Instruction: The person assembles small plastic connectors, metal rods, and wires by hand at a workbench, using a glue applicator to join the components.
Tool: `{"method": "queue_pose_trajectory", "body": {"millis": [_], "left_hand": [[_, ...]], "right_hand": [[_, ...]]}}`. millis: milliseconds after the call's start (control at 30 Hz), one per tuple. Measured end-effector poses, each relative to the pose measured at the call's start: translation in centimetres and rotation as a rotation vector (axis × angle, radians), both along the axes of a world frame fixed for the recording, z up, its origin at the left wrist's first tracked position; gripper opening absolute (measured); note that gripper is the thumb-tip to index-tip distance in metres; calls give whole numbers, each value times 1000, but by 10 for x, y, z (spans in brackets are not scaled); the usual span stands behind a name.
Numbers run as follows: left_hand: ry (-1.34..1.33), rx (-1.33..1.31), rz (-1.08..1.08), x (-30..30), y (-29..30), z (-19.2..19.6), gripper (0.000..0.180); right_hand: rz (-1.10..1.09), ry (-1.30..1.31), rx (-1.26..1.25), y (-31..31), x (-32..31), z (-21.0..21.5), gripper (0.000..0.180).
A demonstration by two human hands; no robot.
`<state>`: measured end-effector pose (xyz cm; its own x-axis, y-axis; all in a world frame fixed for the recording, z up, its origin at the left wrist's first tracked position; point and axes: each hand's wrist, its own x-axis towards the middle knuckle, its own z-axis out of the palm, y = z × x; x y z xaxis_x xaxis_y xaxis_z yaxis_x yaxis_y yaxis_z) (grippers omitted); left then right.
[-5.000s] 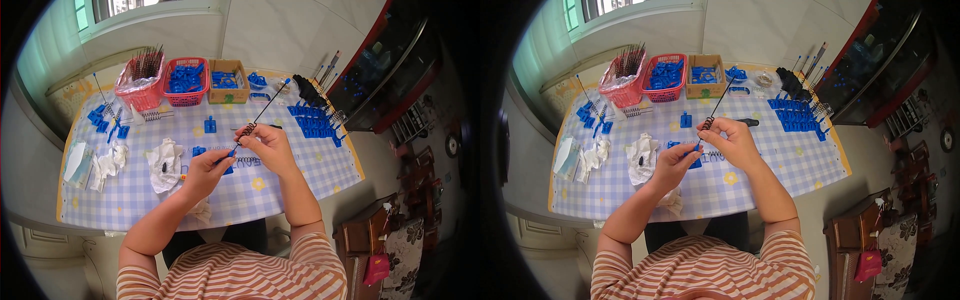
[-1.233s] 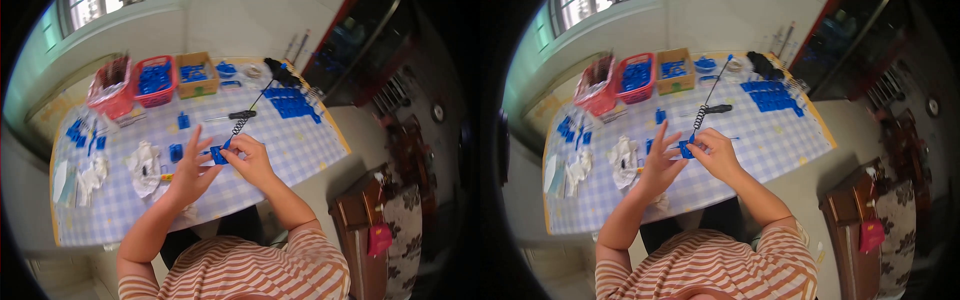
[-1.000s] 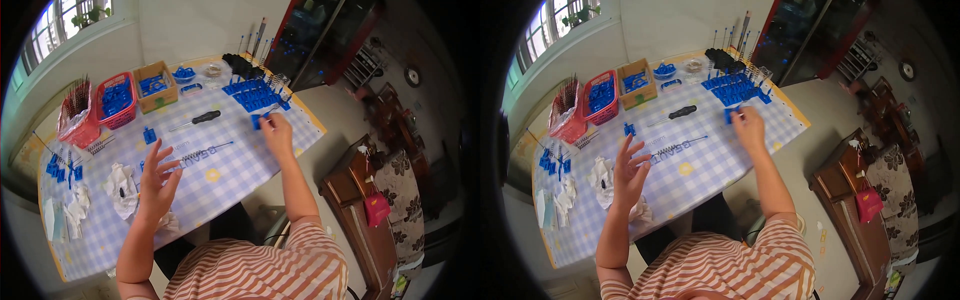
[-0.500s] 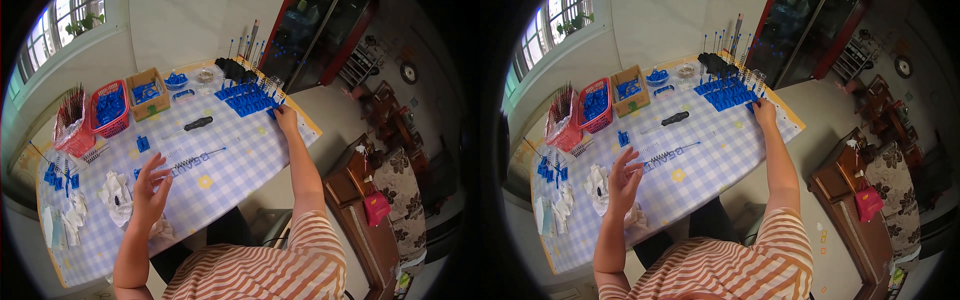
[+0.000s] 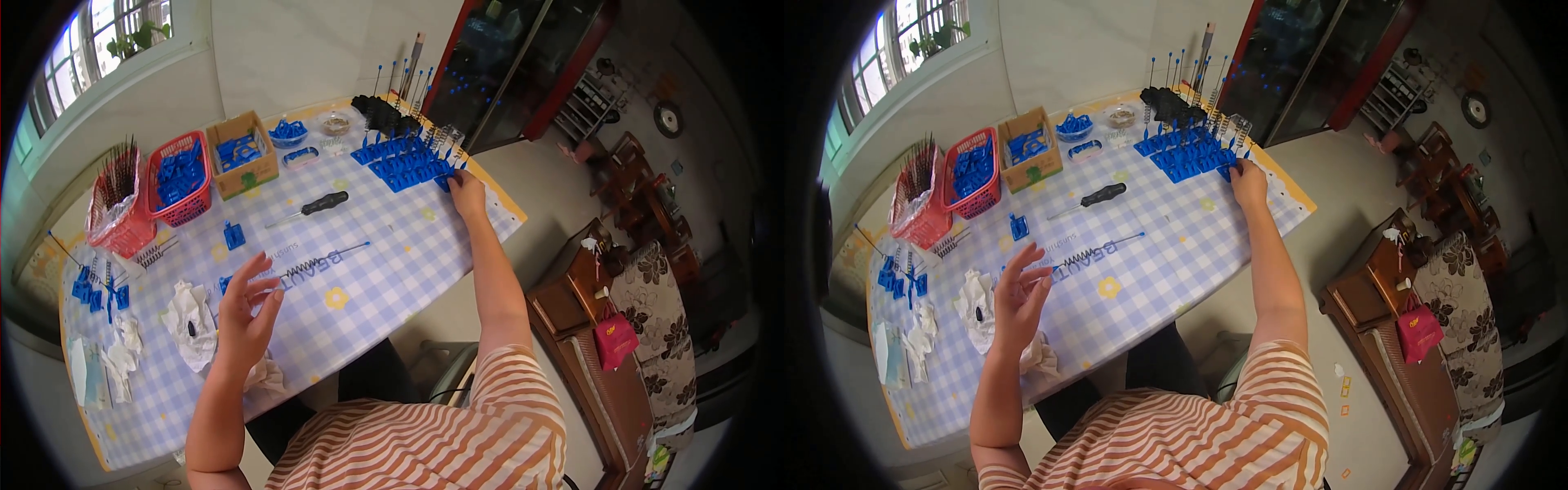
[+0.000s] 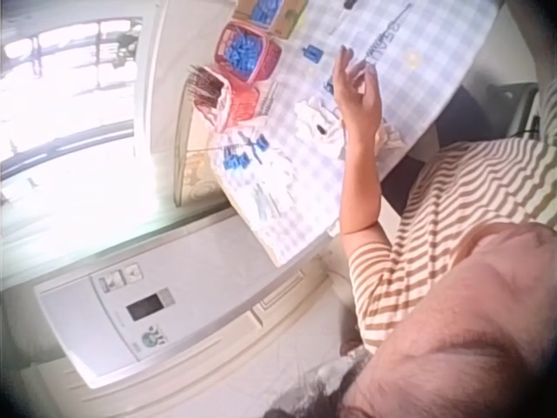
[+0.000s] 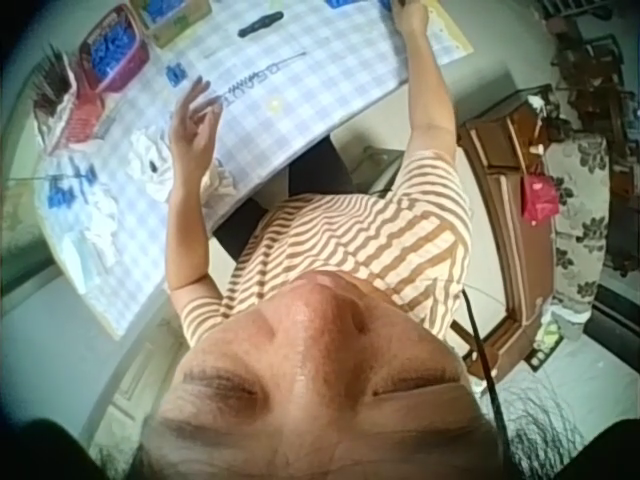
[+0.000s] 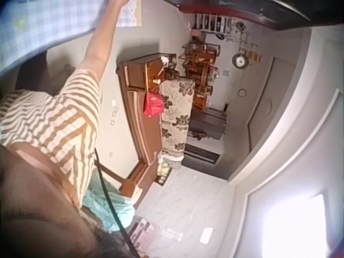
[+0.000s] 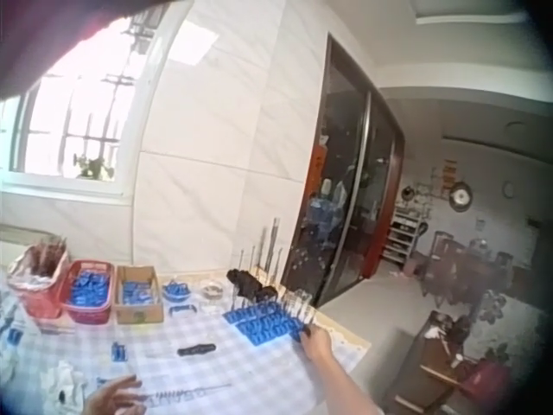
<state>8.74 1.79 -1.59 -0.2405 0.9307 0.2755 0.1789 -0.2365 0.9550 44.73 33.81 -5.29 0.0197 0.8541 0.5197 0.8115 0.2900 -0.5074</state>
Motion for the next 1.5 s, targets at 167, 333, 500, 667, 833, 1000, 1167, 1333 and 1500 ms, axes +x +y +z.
{"method": "queue_pose_trajectory", "body": {"millis": [167,333,500,667,833,1000,1167,1333,1500], "left_hand": [[7,0,12,-2,-2,1,56],[-44,13,16,1,-1,4,55],[-144,112,53,-13,0,4,29],[-241,215,92,-25,-2,11,35],[-177,244,174,-36,-1,9,38],[-271,298,232,-38,2,12,24],[-226,318,284,-34,1,33,21],[-207,312,368,-46,-9,49,18],[-115,286,329,-72,-14,33,17]], "right_hand": [[-94,-126,-28,-53,-18,14,30],[270,-274,-16,-128,-74,48,25],[795,-151,-109,-165,-148,84,23],[931,20,102,-177,-227,76,19],[965,160,239,-186,-260,58,25],[973,184,141,-168,-257,34,25],[943,331,-143,-164,-259,30,20],[1019,342,-28,-168,-259,27,13],[975,375,-118,-171,-254,35,7]]}}
